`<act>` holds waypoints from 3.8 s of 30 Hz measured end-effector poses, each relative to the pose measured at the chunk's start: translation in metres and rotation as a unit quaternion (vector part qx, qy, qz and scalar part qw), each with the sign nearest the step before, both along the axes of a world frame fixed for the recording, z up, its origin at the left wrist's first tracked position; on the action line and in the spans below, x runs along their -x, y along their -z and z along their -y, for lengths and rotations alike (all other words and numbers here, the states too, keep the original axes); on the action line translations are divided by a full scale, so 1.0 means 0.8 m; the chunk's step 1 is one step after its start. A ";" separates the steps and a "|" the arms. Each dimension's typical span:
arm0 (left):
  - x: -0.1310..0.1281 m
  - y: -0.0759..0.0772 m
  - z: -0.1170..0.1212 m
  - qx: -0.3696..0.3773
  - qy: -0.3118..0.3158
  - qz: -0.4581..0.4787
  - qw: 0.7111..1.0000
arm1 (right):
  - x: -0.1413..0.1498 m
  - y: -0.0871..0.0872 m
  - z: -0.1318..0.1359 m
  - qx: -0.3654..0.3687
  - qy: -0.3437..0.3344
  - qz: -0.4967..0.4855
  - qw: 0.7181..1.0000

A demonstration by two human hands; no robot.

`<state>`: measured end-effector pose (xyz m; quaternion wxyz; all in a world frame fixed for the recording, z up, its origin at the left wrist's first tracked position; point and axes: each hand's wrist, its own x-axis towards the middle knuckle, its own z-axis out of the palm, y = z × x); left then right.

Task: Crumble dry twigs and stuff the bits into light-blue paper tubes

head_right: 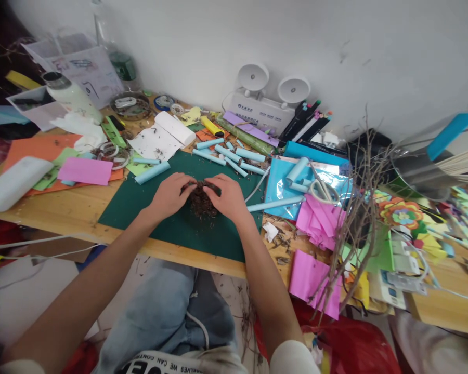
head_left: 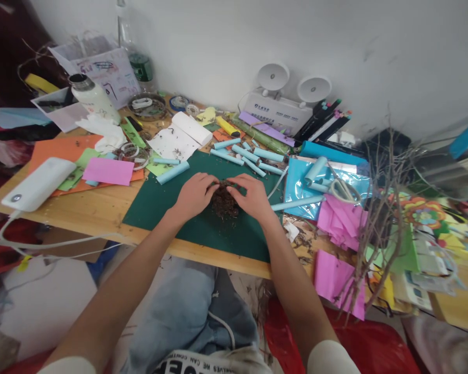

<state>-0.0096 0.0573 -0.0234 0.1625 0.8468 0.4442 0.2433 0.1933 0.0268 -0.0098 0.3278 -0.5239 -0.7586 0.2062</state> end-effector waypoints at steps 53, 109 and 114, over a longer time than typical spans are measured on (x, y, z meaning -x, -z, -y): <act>-0.022 0.010 -0.017 0.238 -0.005 0.384 0.892 | 0.009 0.015 0.004 -0.021 0.139 -0.272 0.952; 0.013 -0.006 -0.022 0.086 0.113 0.038 0.989 | 0.015 -0.010 0.024 0.039 -0.109 0.208 0.971; 0.012 -0.004 -0.025 0.081 0.104 0.058 0.990 | 0.021 -0.002 0.017 0.059 -0.078 0.188 0.977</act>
